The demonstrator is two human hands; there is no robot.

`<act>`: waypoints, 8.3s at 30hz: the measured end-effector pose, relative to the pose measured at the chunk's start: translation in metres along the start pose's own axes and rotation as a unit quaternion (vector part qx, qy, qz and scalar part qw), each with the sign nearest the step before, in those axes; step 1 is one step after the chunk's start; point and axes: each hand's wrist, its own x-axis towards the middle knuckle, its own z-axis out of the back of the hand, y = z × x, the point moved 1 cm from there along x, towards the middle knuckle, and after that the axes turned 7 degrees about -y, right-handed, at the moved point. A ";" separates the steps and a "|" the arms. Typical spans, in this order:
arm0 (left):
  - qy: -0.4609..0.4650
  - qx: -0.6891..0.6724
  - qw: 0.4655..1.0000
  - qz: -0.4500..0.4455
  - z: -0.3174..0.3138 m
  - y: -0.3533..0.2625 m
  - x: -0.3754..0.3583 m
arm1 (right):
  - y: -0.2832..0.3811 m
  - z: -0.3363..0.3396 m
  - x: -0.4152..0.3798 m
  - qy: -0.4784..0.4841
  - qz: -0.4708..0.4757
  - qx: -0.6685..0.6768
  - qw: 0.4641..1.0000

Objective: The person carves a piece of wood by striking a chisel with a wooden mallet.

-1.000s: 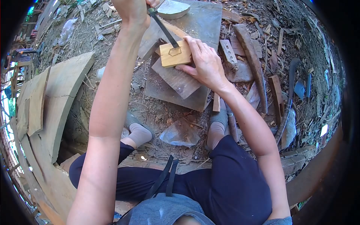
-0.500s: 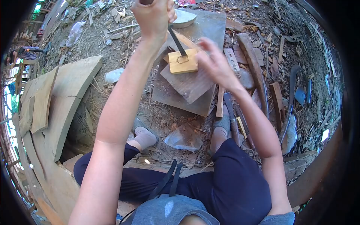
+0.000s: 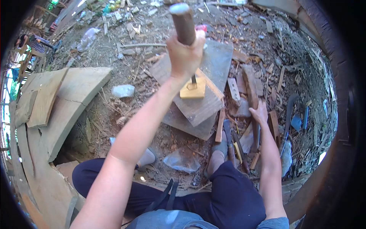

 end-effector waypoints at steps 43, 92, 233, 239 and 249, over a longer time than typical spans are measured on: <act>-0.002 0.057 0.998 -0.022 0.002 0.012 -0.004 | 0.110 0.121 -0.047 -0.044 0.084 0.094 0.991; 0.131 -0.064 0.834 0.532 0.003 0.236 0.098 | 0.290 0.041 -0.067 -0.144 0.355 0.118 0.916; -0.080 0.023 0.997 0.000 0.014 -0.004 -0.026 | 0.298 0.049 -0.099 -0.148 0.292 0.123 0.937; -0.075 -0.049 0.975 0.204 0.017 0.003 0.017 | 0.301 0.049 -0.094 -0.127 0.293 0.145 0.937; -0.065 -0.027 0.936 0.345 0.031 0.088 0.058 | 0.295 0.041 -0.095 -0.160 0.323 0.153 0.920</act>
